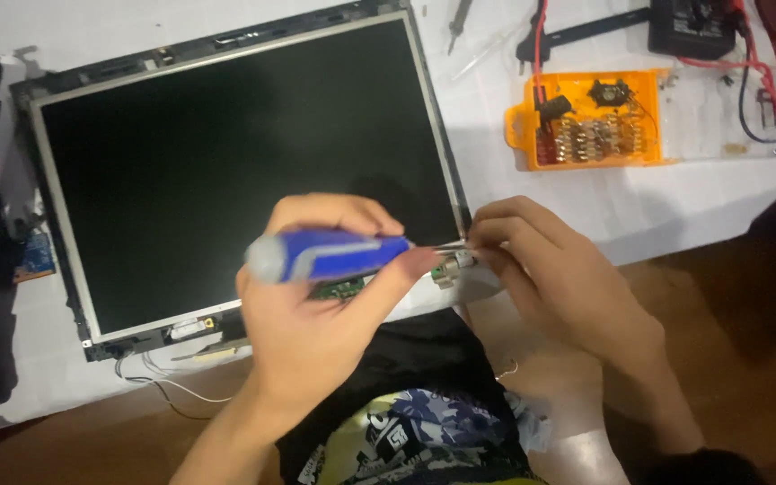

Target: The person uses a screwdriver to remove screws from the frame of a disassembled LCD screen. They then flip the screen over and continue to unscrew fasteners from the back of the panel.

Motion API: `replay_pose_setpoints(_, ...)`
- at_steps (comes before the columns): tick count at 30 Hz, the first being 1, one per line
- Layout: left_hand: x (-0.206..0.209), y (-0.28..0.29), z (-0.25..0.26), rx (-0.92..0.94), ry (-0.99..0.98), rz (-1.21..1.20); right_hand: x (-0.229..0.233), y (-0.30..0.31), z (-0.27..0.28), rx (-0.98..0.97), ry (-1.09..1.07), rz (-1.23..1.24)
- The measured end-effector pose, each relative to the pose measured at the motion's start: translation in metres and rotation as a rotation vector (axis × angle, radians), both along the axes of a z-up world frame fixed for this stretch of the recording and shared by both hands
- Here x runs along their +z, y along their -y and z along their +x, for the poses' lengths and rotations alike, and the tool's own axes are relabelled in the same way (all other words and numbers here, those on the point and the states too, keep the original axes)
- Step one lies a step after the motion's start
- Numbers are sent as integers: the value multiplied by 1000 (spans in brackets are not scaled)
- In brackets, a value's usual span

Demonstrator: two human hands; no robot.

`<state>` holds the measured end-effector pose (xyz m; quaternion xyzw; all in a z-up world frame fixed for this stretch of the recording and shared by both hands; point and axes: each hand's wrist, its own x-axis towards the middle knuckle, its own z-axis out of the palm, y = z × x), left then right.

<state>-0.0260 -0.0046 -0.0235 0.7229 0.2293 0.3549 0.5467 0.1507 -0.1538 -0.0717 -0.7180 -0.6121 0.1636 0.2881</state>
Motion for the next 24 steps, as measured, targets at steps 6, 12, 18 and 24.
replay_pose_setpoints(6, -5, -5, -36, 79, 160, -92, 19, 0, 36, -233, 59, 24)
replay_pose_setpoints(12, 13, -27, -106, 237, 26, -50, -4, 12, 86, -355, 262, 15)
replay_pose_setpoints(18, -3, -42, -130, 591, 185, -9, -32, 20, 111, -386, 324, 22)
replay_pose_setpoints(24, -2, -59, -155, 688, 149, -60, -61, 26, 119, -347, 159, 165)
